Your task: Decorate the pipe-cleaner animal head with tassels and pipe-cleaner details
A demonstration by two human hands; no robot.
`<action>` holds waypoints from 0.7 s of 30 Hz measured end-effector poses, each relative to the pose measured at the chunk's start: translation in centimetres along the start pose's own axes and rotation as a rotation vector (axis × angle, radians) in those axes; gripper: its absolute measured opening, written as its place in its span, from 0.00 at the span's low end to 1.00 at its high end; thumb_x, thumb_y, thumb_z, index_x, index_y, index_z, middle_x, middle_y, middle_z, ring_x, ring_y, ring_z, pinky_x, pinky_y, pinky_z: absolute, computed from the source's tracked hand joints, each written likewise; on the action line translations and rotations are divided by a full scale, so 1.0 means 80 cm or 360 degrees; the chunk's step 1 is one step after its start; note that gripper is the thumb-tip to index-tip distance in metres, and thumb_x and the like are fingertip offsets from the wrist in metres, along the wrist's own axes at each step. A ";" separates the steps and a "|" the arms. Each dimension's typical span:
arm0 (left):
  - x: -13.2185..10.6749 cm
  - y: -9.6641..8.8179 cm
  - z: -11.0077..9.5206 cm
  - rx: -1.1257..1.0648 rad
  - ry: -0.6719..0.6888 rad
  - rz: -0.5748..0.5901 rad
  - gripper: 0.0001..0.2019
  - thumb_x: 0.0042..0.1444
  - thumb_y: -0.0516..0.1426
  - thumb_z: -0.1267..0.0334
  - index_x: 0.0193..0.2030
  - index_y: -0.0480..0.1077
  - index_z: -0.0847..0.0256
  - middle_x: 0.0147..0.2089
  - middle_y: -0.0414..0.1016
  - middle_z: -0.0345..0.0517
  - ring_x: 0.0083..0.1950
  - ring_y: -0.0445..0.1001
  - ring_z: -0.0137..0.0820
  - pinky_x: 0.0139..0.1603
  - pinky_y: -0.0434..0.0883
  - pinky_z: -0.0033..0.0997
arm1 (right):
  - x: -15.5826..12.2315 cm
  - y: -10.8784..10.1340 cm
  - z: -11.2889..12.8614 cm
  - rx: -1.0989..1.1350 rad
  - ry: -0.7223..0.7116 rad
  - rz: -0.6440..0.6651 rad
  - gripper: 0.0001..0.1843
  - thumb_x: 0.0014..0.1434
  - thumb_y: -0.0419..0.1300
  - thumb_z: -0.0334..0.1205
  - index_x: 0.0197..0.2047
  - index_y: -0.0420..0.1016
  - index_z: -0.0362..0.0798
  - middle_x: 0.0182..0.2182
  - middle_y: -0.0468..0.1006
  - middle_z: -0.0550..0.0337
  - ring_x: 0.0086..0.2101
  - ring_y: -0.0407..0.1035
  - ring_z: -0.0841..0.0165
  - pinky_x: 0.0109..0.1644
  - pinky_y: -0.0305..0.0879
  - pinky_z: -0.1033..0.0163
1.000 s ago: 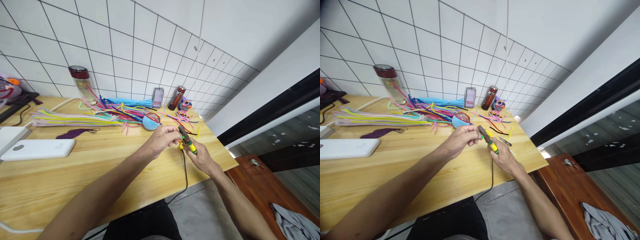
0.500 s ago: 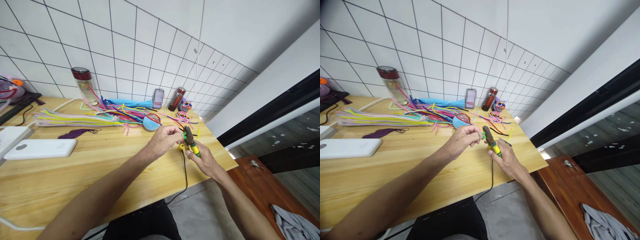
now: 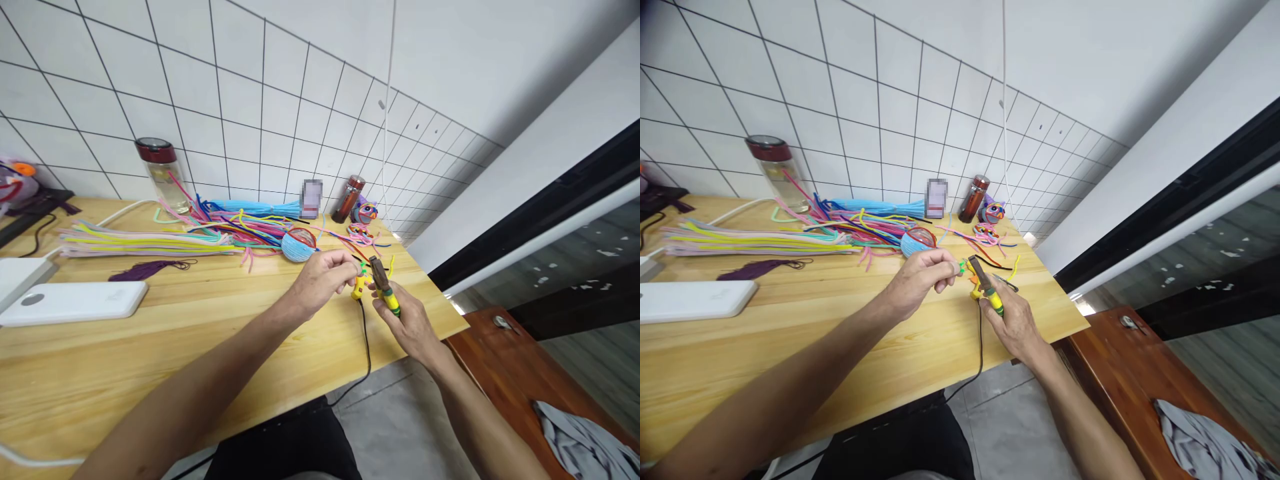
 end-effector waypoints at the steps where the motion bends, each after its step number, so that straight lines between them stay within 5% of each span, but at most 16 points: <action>1: 0.000 0.000 -0.001 0.0001 0.0005 0.0003 0.10 0.51 0.61 0.58 0.25 0.70 0.61 0.25 0.70 0.38 0.25 0.61 0.23 0.28 0.58 0.27 | 0.000 0.001 0.001 -0.0005 -0.0006 0.0003 0.14 0.74 0.60 0.44 0.59 0.79 0.51 0.50 0.87 0.48 0.50 0.83 0.54 0.60 0.79 0.46; 21: -0.002 0.004 -0.004 0.0008 0.0038 0.0071 0.09 0.52 0.60 0.60 0.25 0.71 0.61 0.24 0.70 0.37 0.24 0.61 0.22 0.27 0.57 0.27 | 0.002 0.006 0.009 -0.0007 -0.0078 0.0032 0.14 0.74 0.58 0.41 0.58 0.79 0.51 0.50 0.87 0.49 0.49 0.83 0.55 0.58 0.78 0.51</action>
Point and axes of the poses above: each hand's wrist, its own x-axis towards the middle knuckle, its own y-axis out of the palm, z = x × y, the point moved 7 cm from there along x, towards the middle knuckle
